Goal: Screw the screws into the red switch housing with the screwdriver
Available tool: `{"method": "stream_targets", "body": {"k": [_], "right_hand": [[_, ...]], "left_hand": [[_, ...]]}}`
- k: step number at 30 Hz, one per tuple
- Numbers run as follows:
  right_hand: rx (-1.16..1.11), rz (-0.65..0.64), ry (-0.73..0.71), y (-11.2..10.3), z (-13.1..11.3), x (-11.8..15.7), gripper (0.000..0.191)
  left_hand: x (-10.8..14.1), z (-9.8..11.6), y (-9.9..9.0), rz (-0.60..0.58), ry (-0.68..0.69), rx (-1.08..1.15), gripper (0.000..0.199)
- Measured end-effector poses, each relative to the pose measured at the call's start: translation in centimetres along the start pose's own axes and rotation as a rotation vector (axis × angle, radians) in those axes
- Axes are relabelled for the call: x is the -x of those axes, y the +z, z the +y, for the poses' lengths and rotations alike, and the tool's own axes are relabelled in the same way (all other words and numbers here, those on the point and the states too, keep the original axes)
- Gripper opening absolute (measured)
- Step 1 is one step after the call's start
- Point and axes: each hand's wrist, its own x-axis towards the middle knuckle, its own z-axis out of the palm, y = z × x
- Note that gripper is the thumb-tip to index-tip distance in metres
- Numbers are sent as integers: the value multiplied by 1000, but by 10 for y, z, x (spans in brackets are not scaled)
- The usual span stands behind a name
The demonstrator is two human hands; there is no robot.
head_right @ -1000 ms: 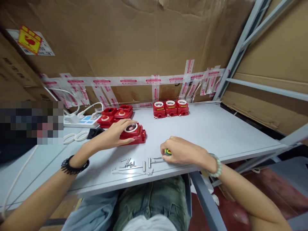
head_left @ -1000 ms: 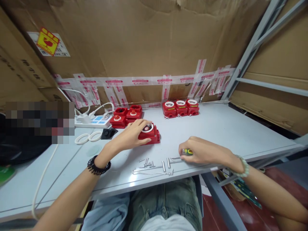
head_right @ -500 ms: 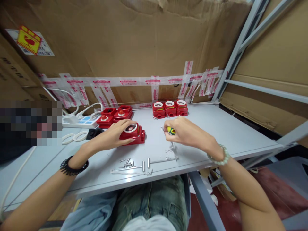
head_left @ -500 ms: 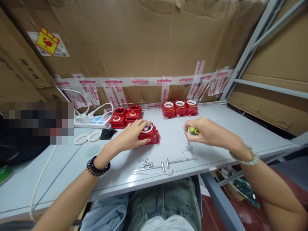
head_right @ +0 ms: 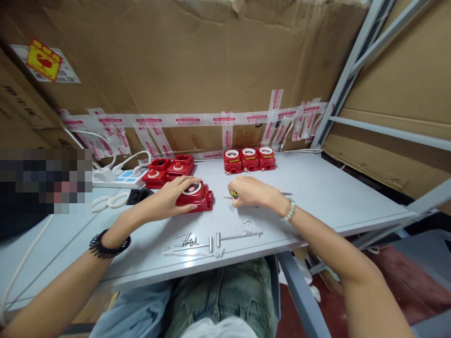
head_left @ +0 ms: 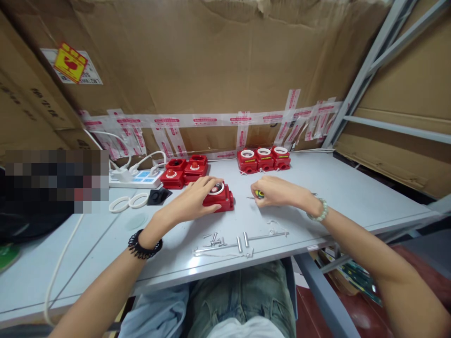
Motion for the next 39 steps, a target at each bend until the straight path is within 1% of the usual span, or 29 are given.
{"method": "stream_targets", "body": {"k": [4, 6, 7, 8, 9, 11, 12, 13, 14, 16, 19, 21, 23, 27, 29, 30, 32, 34, 37, 39], "right_hand": [[-65, -35, -7, 11, -2, 10, 6], [-132, 12, -5, 12, 1, 16, 11], [-175, 69, 6, 10, 4, 18, 16], [-225, 154, 26, 7, 6, 21, 21], [-280, 267, 48, 4, 9, 24, 26], [-406, 561, 99, -6, 15, 29, 32], [-481, 709, 122, -11, 18, 30, 34], [-569, 825, 145, -16, 21, 30, 36], [-664, 911, 164, -20, 24, 29, 38], [-851, 1001, 193, -26, 30, 24, 39], [-1029, 1077, 239, -28, 38, 12, 38], [-1045, 1088, 289, -24, 43, 7, 42], [-949, 1080, 338, -20, 48, 5, 48], [-566, 1119, 473, -14, 56, 11, 57], [-509, 1103, 500, -14, 58, 14, 58], [-538, 1088, 488, -15, 59, 14, 57], [-669, 1076, 445, -17, 59, 13, 52], [-834, 1112, 431, -20, 59, 13, 42], [-1077, 1193, 432, -25, 60, 16, 21], [-1207, 1213, 406, -27, 62, 19, 12]], "left_hand": [[1, -2, 1, -3, 6, -3, 55], [1, -2, 1, 9, 12, -3, 56], [1, -1, 1, 25, 24, -7, 56], [0, 0, 2, 52, 43, -15, 54], [-2, 4, 2, 87, 69, -28, 50], [-10, 14, 4, 158, 134, -73, 37], [-16, 22, 5, 173, 167, -101, 30], [-23, 30, 8, 167, 205, -128, 25], [-32, 39, 11, 134, 249, -144, 23], [-51, 56, 19, 35, 316, -163, 21], [-74, 75, 32, -35, 347, -232, 19], [-84, 81, 40, -56, 338, -269, 20], [-89, 82, 46, -67, 324, -279, 21], [-93, 81, 54, -93, 315, -262, 19], [-95, 80, 56, -100, 307, -216, 17], [-95, 79, 57, -100, 301, -192, 15], [-94, 76, 56, -91, 283, -155, 15], [-89, 70, 52, -54, 266, -78, 17], [-73, 59, 39, 58, 236, 159, 25], [-60, 53, 28, 109, 186, 286, 26]]}}
